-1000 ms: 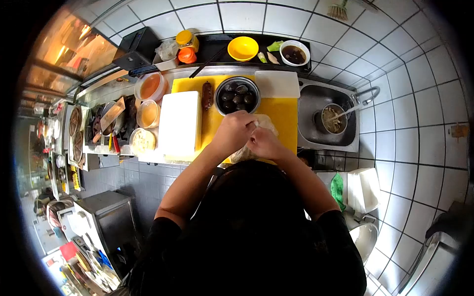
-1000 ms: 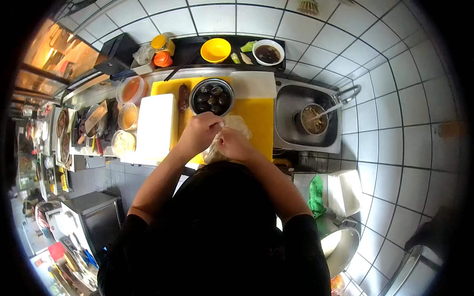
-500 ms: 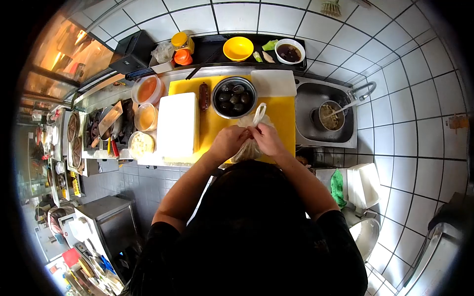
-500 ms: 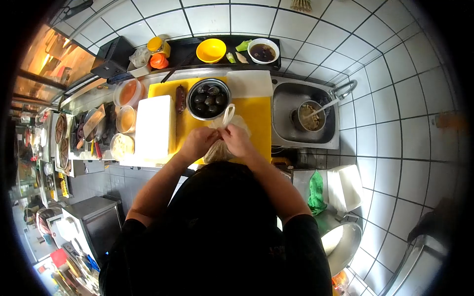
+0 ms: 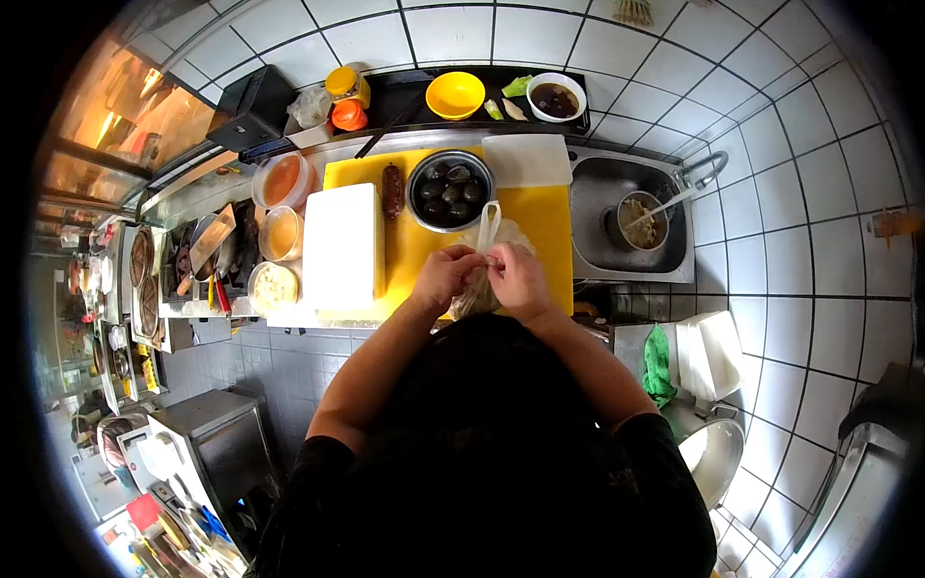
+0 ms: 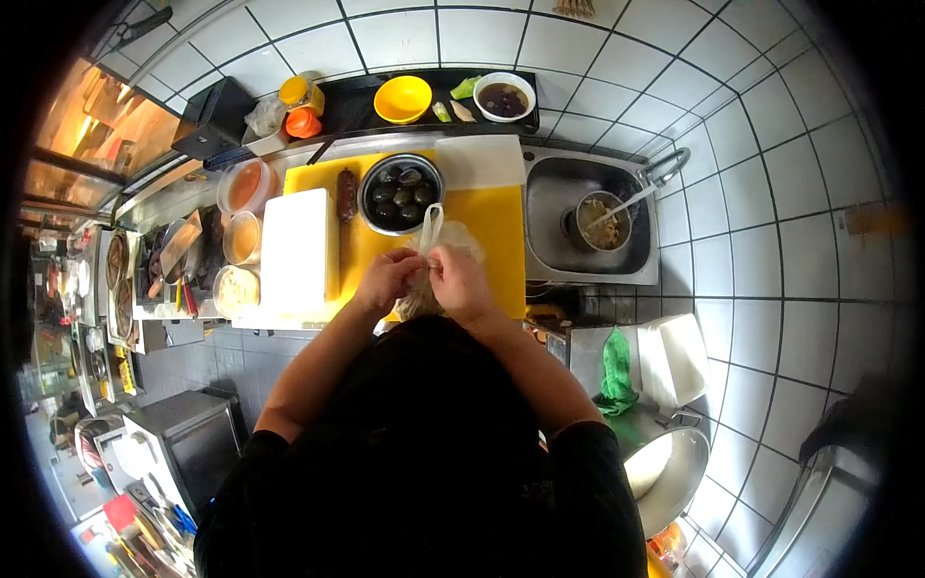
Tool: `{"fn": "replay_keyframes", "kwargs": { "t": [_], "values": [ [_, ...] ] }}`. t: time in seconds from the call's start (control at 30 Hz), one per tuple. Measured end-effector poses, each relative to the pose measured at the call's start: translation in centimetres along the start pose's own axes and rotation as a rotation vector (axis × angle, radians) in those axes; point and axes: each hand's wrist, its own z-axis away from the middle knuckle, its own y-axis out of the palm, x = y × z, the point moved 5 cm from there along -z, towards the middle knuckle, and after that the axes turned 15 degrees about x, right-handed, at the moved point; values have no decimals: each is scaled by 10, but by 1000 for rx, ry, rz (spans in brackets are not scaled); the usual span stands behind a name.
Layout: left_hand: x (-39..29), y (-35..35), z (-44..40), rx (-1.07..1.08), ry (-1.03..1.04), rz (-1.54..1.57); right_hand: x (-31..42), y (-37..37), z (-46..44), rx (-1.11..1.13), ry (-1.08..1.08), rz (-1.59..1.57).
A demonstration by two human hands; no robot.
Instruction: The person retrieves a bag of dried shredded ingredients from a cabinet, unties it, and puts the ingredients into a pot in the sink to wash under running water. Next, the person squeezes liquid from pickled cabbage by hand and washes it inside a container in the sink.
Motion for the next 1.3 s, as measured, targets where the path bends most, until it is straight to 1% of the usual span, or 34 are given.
{"fn": "replay_keyframes", "kwargs": {
  "t": [0.03,0.13,0.17,0.23,0.33,0.43,0.53,0.63,0.73,0.83,0.87,0.97,1.07,1.17,1.27,1.3],
  "values": [
    [0,-1,-2,7,-6,-62,9,-6,0,-46,-66,65],
    [-7,3,-6,-1,226,-468,12,-6,4,18,-199,197],
    [-7,4,-5,33,228,-581,12,-6,4,38,-222,188],
    [-35,23,14,100,233,-804,12,-8,5,82,-269,169],
    [-43,28,24,104,147,-945,3,-4,7,190,-252,123],
    [-49,35,32,96,273,-1036,-6,-6,7,242,-75,-14],
    [-42,35,35,116,489,-1104,-24,10,10,540,273,-248],
    [-26,34,33,200,273,-1088,-33,17,10,790,483,-360],
    [-22,41,33,166,382,-1021,-17,2,9,720,317,-142],
    [-20,36,27,129,174,-868,-5,-4,11,468,177,4],
    [-21,36,27,119,103,-851,-5,-3,12,414,188,-14],
    [-22,40,26,118,-16,-804,-17,8,14,400,185,-41],
    [-8,41,19,148,235,-878,-13,3,11,673,268,98],
    [-19,53,24,134,212,-932,-12,-3,8,748,236,78],
    [-23,39,20,49,119,-797,-9,-6,7,454,39,2],
    [-23,38,19,49,116,-769,-8,-6,7,378,20,-1]
  ]
}}
